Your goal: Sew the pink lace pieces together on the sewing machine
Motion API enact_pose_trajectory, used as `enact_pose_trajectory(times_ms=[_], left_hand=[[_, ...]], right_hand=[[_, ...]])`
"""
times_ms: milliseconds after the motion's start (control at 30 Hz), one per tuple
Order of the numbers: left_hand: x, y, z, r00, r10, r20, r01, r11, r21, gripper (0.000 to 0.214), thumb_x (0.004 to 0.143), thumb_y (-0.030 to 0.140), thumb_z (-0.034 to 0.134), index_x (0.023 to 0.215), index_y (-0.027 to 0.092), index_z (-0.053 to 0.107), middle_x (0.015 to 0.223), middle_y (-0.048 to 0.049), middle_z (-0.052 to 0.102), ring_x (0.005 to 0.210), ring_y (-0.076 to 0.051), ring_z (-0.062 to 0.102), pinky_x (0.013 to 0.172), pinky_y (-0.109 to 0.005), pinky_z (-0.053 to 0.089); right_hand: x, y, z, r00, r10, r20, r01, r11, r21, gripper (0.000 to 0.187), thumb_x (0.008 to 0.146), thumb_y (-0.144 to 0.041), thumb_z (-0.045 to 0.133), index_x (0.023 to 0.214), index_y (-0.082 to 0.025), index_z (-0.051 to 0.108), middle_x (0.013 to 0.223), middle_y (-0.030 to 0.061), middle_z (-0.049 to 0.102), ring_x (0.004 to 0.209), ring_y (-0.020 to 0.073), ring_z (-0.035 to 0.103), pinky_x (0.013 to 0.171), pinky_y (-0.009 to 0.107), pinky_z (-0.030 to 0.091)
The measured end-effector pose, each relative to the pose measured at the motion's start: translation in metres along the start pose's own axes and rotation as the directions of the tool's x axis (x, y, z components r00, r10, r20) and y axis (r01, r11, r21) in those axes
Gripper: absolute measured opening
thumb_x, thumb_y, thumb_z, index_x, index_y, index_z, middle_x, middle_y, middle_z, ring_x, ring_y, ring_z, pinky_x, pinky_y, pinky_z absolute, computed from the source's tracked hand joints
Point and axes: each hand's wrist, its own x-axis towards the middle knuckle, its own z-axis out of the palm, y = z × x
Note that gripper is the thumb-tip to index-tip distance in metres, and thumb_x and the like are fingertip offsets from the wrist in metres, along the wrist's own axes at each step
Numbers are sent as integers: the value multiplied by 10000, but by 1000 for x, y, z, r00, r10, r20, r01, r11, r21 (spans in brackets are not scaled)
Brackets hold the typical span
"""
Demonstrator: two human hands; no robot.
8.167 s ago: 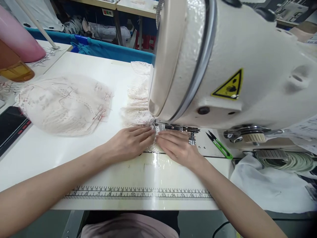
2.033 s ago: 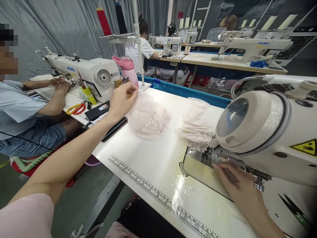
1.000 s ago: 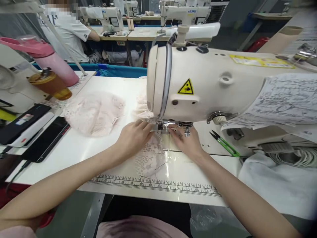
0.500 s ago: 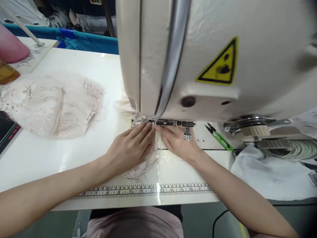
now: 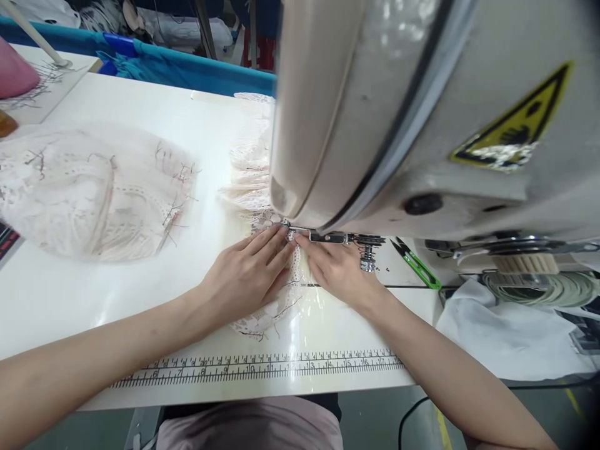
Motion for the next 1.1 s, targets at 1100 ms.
enact_pose_trajectory(times_ms=[1100], left_hand=[[7, 0, -16, 997, 56, -49, -54, 998, 38, 246, 958, 215, 532, 1152, 108, 637, 1149, -109, 704, 1070, -241, 658, 877, -364, 561]], right_hand=[[2, -1, -20, 989, -97, -111, 109, 988, 107, 254, 884, -59, 490, 1000, -213, 655, 1018, 19, 706, 879, 135, 609, 764, 286, 424]])
